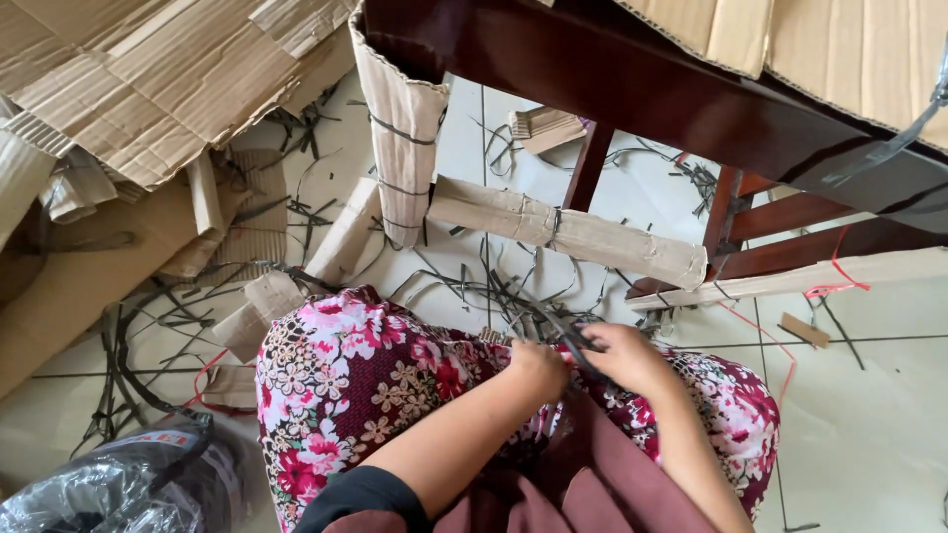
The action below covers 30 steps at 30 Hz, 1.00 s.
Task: Wrapping a wooden chair leg with protective cardboard and securing it with plastic ties.
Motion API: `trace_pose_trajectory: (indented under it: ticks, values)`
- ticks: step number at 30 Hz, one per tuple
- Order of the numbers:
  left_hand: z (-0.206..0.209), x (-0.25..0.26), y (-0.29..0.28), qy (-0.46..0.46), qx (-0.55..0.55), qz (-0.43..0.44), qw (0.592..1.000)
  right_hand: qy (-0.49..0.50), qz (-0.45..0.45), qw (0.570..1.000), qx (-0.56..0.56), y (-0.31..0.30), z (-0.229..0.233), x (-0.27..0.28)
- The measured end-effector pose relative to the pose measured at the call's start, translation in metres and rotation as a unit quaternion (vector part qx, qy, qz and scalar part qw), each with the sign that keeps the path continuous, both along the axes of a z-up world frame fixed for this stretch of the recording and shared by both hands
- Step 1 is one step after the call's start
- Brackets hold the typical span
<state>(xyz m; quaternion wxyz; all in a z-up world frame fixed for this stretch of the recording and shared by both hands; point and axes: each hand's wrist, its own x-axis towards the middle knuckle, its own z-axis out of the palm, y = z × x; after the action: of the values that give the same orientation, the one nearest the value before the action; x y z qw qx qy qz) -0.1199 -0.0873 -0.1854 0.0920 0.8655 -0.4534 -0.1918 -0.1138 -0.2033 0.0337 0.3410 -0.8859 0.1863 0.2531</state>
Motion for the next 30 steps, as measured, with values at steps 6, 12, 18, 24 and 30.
trace_pose_trajectory:
  ticks: [6, 12, 18, 24, 30]
  values:
    - [0.193, 0.021, 0.052, 0.248, 0.215, -0.111, 0.938, -0.071, 0.097, 0.993, 0.002, 0.054, -0.039, 0.014]
    - [0.222, 0.033, 0.070, 0.253, 0.178, -0.112, 0.944, 0.005, -0.006, 0.993, 0.122, 0.072, -0.030, 0.036]
    - [0.195, 0.022, 0.049, 0.279, 0.225, -0.151, 0.921, -0.046, -0.081, 0.991, -0.100, 0.000, -0.032, 0.042]
    - [0.198, 0.034, 0.054, 0.257, 0.186, -0.139, 0.938, 0.093, 0.018, 0.989, -0.115, 0.013, -0.078, 0.036]
    - [0.239, 0.079, 0.118, 0.201, -0.016, 0.071, 0.977, 0.048, -0.093, 0.994, -0.013, 0.045, 0.063, 0.023]
